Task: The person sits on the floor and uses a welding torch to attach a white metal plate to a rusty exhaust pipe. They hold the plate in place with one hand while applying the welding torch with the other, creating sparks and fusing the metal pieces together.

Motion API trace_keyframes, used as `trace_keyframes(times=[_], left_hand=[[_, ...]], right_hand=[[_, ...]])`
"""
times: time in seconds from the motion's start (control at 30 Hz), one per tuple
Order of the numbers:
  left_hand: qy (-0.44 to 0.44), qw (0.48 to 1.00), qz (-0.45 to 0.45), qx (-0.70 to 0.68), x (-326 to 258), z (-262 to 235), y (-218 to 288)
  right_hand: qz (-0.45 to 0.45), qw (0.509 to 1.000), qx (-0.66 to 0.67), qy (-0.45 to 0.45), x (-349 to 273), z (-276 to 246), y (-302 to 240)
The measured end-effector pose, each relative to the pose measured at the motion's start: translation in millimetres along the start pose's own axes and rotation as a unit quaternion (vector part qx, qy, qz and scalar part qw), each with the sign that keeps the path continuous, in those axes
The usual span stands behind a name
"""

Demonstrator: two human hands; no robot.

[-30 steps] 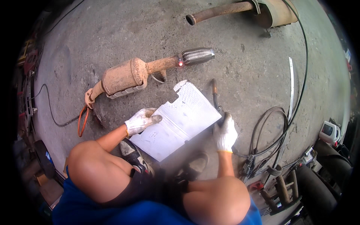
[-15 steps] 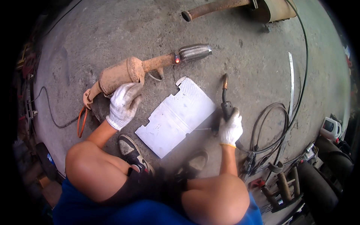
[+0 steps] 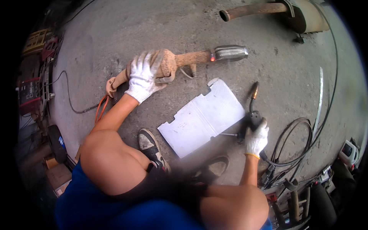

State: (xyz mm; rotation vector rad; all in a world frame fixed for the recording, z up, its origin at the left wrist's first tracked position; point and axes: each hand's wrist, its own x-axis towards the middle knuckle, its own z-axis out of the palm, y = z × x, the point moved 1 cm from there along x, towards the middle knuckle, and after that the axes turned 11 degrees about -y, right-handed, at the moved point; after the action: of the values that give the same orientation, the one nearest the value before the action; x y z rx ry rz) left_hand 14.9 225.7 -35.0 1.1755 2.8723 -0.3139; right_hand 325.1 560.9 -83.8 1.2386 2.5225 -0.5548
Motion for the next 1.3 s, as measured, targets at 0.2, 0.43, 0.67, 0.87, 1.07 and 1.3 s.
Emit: trace_keyframes(times=[0.2,0.43,0.67,0.87,1.07,1.3], left_hand=[[-0.015,1.0,0.01,0.004,1.9,-8.6,-9.7],[-0.065,0.997,0.014,-0.032,16.7,-15.2,-19.9],[-0.081,0.994,0.023,-0.074,31.6,-19.4,-31.2],[-0.125,0.989,0.024,-0.081,38.5,-23.2,-33.6],[-0.125,0.99,0.011,-0.065,35.5,-21.1,-36.9],[-0.112,0.989,0.03,-0.093,42.9,-27.0,-37.4]], right_hand=[[-0.009,1.0,-0.017,0.008,4.9,9.1,7.3],[-0.015,1.0,-0.018,0.015,7.5,12.0,12.6],[-0.014,1.0,-0.02,0.02,7.0,11.6,12.9],[-0.013,1.0,-0.015,0.016,5.7,8.1,10.4],[-0.004,0.999,-0.028,-0.017,4.4,1.3,2.4],[-0.03,0.999,-0.018,-0.008,2.8,-2.7,3.8]])
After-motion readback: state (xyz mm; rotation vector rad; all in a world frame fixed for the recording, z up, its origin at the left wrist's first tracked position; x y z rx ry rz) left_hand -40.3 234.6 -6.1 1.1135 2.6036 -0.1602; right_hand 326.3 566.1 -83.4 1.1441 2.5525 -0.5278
